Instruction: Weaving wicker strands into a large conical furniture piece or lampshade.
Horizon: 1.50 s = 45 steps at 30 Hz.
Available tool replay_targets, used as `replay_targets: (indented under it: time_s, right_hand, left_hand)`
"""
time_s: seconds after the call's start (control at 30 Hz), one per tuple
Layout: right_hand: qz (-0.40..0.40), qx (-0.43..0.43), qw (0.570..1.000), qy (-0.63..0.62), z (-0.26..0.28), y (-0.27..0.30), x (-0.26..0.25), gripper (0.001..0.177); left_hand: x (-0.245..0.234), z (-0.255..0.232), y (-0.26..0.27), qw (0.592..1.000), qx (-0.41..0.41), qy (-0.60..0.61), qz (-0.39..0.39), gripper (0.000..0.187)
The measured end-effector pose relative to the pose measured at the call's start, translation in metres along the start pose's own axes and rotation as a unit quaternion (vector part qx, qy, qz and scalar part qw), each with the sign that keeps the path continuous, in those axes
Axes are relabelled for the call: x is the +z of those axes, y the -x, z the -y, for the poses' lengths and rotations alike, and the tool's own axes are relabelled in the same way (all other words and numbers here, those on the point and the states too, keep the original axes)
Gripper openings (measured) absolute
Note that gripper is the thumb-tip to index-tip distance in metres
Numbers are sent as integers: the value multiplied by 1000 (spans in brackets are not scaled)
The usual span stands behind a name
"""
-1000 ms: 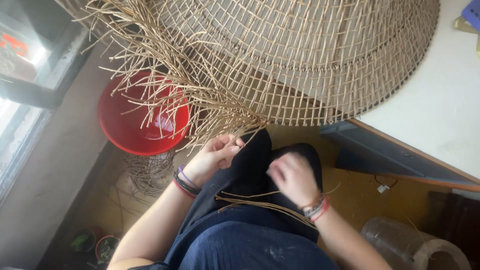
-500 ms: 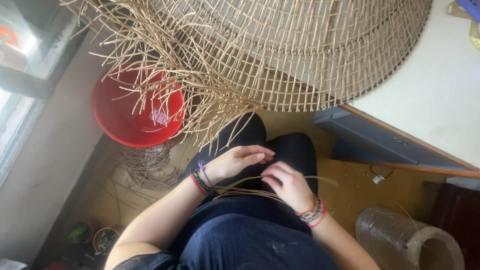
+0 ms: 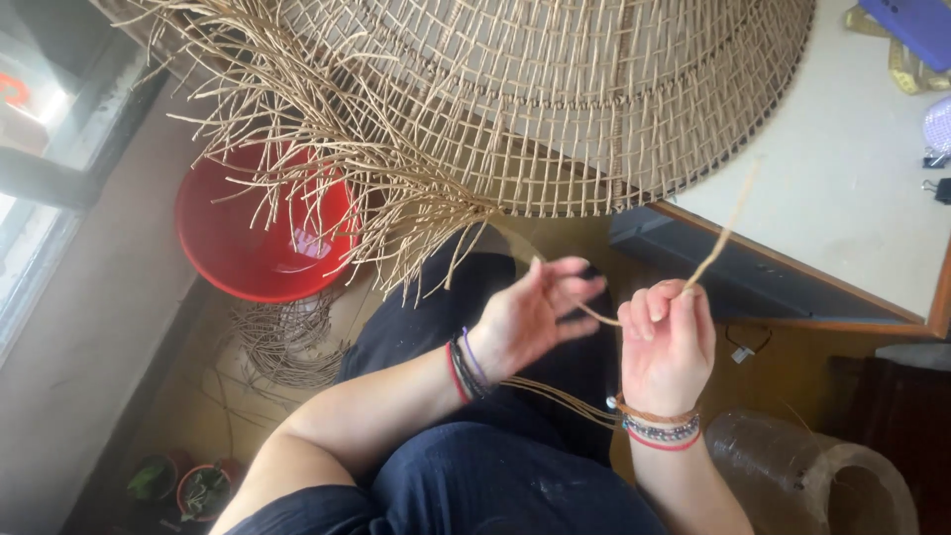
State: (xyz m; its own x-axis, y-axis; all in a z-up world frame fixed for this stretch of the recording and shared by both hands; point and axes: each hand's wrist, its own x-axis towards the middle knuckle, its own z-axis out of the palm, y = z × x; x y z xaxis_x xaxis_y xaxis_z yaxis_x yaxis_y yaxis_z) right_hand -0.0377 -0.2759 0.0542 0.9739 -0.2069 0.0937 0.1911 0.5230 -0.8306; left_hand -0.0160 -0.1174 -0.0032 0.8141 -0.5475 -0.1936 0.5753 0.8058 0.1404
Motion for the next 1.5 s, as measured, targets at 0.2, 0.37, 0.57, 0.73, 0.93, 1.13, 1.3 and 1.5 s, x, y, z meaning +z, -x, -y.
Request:
replay_targets:
  time_s: [0.2, 0.37, 0.57, 0.73, 0.93, 1.13, 1.3, 1.5]
  right_hand:
    - [-18, 115, 989, 93, -18, 20, -14, 31]
    - [-9, 92, 960, 263, -27, 28, -33, 27]
    - [29, -72, 883, 462, -25, 29, -25, 13]
    - [62, -120, 861, 491, -32, 32, -22, 10]
    - [89, -61, 902, 419, -30, 29, -27, 14]
    - [226, 23, 869, 440, -17, 14, -35, 23]
    - [222, 80, 839, 491, -12, 12, -28, 29]
    - [179, 26, 833, 523, -32, 26, -61, 38]
  left_hand:
    - [6, -5, -7, 968, 202, -147, -39, 42]
    - [25, -4, -5, 928, 273, -247, -49, 47]
    - [36, 16, 1, 940, 224, -258, 24, 52]
    - [36, 15, -3, 927, 245, -269, 90, 44]
    - [41, 11, -12, 954, 220, -191, 71, 42]
    - [35, 9, -23, 961, 220, -162, 37, 46]
    - [33, 8, -21, 948, 236, -212, 12, 46]
    - [49, -39, -12, 815, 386, -433, 11, 42]
